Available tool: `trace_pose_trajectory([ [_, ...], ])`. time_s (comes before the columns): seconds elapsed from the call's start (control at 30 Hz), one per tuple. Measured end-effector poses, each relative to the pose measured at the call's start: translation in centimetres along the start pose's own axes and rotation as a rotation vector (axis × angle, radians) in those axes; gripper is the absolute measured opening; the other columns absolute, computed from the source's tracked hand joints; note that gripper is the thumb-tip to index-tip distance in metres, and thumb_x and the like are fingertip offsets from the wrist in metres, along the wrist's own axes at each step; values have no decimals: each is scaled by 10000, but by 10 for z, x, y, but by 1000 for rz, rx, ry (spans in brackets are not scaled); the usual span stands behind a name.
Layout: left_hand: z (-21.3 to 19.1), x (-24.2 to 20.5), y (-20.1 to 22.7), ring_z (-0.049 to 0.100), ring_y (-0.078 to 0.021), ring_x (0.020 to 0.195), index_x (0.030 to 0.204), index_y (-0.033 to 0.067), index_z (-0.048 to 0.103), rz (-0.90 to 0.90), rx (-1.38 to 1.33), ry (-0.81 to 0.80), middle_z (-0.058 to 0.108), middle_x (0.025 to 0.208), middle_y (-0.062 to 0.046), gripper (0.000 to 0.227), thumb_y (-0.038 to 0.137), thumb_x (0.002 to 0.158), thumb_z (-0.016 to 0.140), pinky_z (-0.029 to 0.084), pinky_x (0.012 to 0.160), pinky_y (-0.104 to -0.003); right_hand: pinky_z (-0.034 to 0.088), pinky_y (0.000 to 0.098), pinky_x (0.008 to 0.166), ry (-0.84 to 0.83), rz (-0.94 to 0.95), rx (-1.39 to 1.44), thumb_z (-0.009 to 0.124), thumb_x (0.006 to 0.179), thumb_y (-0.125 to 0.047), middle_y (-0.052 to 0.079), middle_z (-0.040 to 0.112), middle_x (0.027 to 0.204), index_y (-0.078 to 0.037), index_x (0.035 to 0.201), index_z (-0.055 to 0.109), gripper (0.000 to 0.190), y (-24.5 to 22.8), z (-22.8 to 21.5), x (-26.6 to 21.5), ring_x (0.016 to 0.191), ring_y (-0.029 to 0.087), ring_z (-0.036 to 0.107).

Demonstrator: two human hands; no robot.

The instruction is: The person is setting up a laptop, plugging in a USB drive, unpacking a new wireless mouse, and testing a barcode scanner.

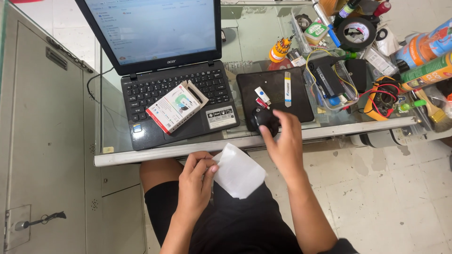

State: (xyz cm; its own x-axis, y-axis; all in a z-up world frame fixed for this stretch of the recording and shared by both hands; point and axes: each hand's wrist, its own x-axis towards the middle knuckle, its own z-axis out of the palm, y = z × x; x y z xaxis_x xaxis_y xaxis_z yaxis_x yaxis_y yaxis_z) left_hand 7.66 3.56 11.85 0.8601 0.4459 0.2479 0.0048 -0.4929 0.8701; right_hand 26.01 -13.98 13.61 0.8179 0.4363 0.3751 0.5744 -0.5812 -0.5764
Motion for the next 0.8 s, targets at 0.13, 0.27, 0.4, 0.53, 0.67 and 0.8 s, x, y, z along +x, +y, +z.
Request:
trace_pose_trajectory([
  [0.13,-3,0,2,641,-221,977,938,65,645,25,-34,-8,563,1168,-106,198,220,1027,561,530,784,-339,472,469,955,-321,250,-143,701,918,-361,167,572,1331,-92,1531,404,732,0,5,22,1198,343,530],
  [0.27,-13,-2,7,625,-239,1004,1001,82,589,92,-39,-23,530,1156,-101,209,286,1031,559,538,827,-374,503,388,991,-228,336,174,667,875,-244,130,621,1369,-95,1486,499,651,3,1,21,1223,270,609],
  [0.4,-19,-2,9,597,-188,754,1000,44,590,241,-97,-49,603,1036,-112,73,114,1015,604,518,687,-292,571,380,881,-237,471,1325,649,855,-218,202,595,1409,18,1529,431,747,14,-12,7,1083,328,674],
  [0.53,-22,-4,17,640,-229,912,1053,72,615,188,-16,-122,552,1072,-76,66,127,1021,594,528,731,-343,616,399,850,-241,383,1609,769,923,-250,211,588,1422,60,1355,569,568,-3,-17,-21,989,335,706],
  [0.67,-20,-7,19,554,-255,769,1024,57,589,270,251,-183,537,1095,-96,98,115,991,661,507,577,-395,533,345,777,-277,384,1390,868,807,-522,182,639,1126,-44,1231,547,715,-21,-8,-41,917,230,652],
  [0.8,-20,-10,23,538,-264,815,1013,36,622,344,232,-182,527,1070,-87,64,85,993,657,512,608,-371,519,315,611,-111,626,1191,751,817,-545,73,620,901,-102,1094,524,570,-45,9,-50,778,194,621],
])
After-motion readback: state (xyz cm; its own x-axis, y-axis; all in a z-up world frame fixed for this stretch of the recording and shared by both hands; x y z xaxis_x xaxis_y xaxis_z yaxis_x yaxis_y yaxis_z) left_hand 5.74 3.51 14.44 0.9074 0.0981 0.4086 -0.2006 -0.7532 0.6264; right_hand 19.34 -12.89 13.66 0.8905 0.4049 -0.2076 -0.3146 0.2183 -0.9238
